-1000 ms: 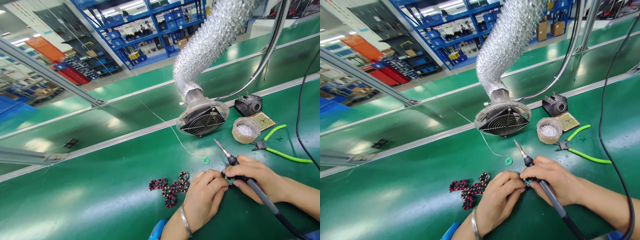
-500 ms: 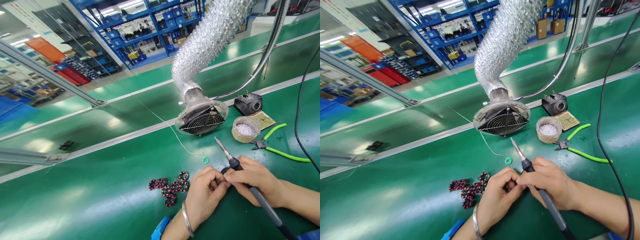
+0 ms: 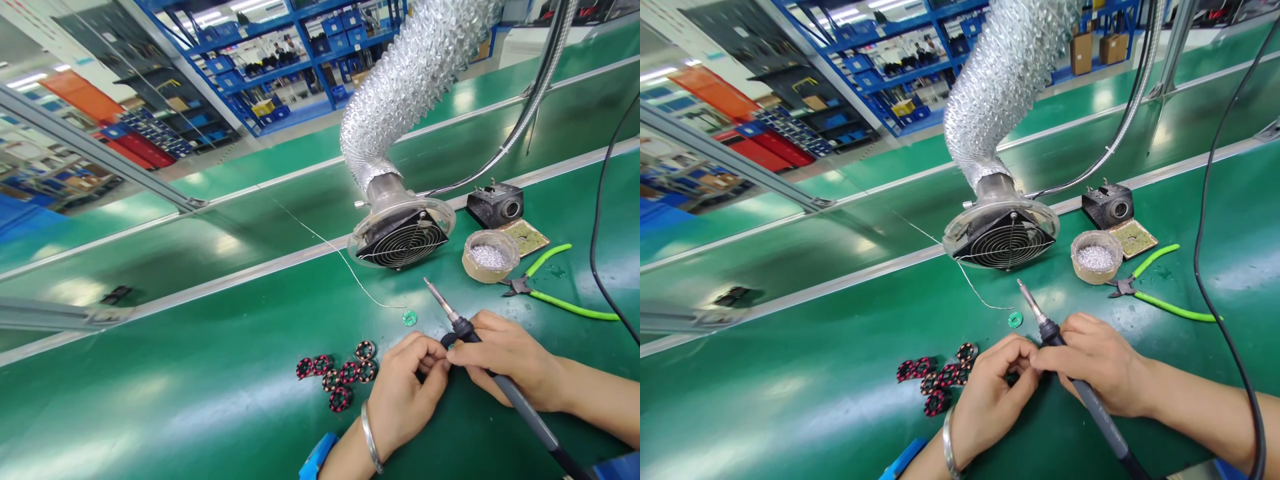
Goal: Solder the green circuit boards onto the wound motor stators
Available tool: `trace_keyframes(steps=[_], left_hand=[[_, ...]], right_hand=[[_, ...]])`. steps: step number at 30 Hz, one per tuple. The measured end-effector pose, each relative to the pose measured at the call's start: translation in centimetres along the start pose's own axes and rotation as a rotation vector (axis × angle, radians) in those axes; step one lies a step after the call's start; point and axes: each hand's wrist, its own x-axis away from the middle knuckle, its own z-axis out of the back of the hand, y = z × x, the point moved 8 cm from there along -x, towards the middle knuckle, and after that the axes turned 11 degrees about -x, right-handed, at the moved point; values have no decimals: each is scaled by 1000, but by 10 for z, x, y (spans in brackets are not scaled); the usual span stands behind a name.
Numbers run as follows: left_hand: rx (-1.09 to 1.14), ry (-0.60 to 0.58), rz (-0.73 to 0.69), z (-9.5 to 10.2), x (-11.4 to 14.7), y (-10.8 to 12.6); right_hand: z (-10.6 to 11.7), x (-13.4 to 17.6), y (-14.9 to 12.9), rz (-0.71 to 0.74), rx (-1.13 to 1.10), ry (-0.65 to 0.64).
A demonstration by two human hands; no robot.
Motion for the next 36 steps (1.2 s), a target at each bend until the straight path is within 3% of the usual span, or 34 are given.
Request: trace_keyframes(steps=[7,13,18,21,26,27,31,36], left_hand=[[-210,117,-265,6,8,13],[-394,134,-370,2,14,20],[-450,177,-381,2,15,23],[-424,178,-356,3,15,21],[-199,123,-178,5,9,8],[-161,106,-142,4,8,6],[-48,69,-52,1,5,1],[-10,78,-19,-1,4,-3]], right_hand=[[10,2,-8,-4,-28,10],[44,2,-22,-122,34,175],[47,-5,-24,-122,71,213],[54,6,-15,-159,182,247],[107,59,20,-489,712,380],[116,68,29,-520,739,359],[114,80,66,-414,599,-14],[124,83,87,-324,610,-115]])
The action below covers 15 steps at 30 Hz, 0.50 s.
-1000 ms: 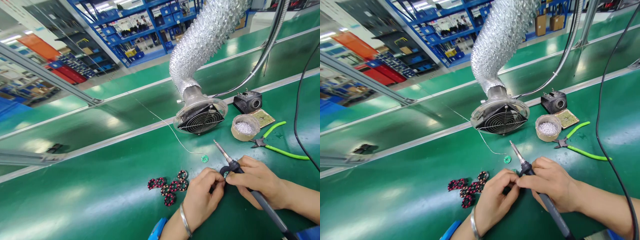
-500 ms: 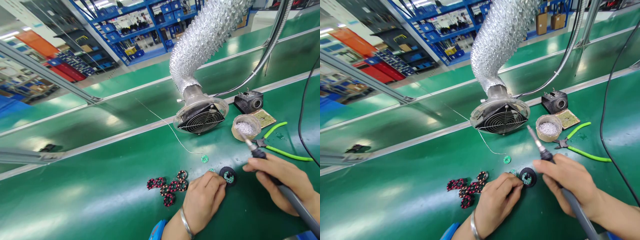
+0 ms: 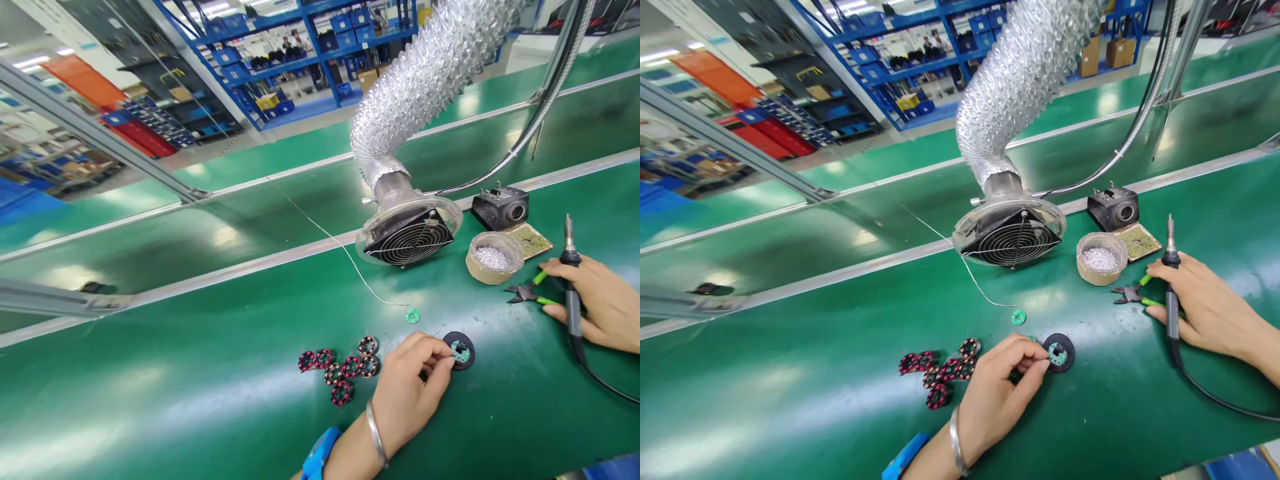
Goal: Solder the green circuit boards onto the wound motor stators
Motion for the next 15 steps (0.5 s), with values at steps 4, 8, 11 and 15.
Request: trace_keyframes(steps=[4,8,11,15], left_hand=[[42,-50,154,-6,-1,-12],[209,-121,311,-16,2,-23],[314,-142,366,-22,4,-28],[352,-128,372,-24,5,-30]], right_hand=[[2,6,1,-17,71,-38],[11,6,-41,-34,-3,24],[8,-5,-92,0,-33,9],[-10,-19,-136,59,28,-80]])
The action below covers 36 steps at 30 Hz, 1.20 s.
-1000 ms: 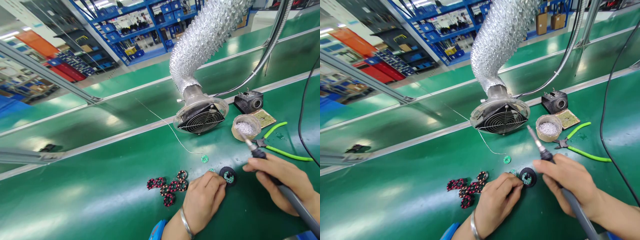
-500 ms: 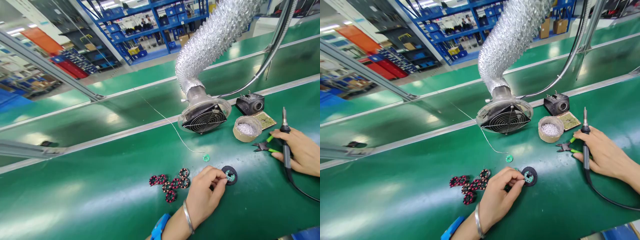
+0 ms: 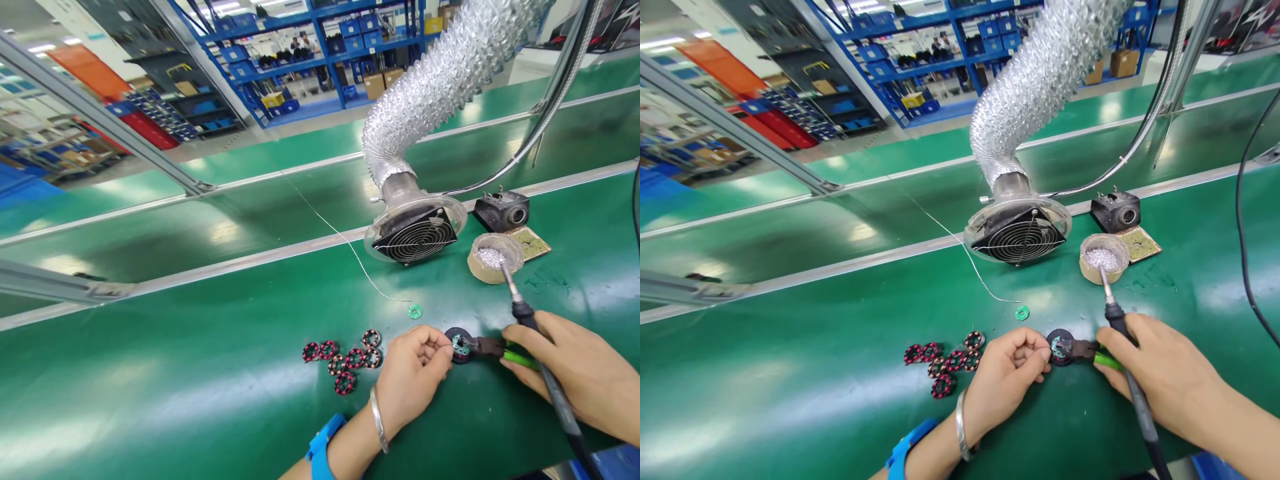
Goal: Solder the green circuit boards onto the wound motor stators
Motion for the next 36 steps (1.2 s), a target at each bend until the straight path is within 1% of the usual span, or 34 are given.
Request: trace_keyframes(steps=[2,6,15,17,19,20,22,24,26,27,29,31,34,36], left_hand=[[1,4,-16,0,0,1],[1,21,-39,2,1,4],[-52,24,-67,2,1,7],[-76,26,-90,2,1,9],[-130,52,-143,6,3,13],[-164,73,-184,8,4,17],[-249,120,-284,14,8,25],[-340,156,-384,17,13,32],[-409,172,-457,17,16,38],[-428,178,-481,16,17,39],[-447,187,-514,14,18,41],[-472,202,-543,12,18,42],[-556,229,-616,8,20,45],[-647,240,-676,5,22,47]], right_hand=[[-8,-3,-7,18,52,-21],[-18,-3,-8,17,71,-66],[-16,-6,-14,45,30,-73],[-17,-5,-14,31,-4,-86],[-15,-4,-9,1,-33,-82],[-12,-3,-3,-19,-30,-58],[-2,0,14,-68,33,29],[9,6,37,-128,162,135],[16,11,59,-170,285,202],[15,12,68,-191,314,195],[12,12,77,-171,299,175],[11,10,71,-112,215,201],[18,4,48,-26,37,321],[21,0,33,-30,-111,363]])
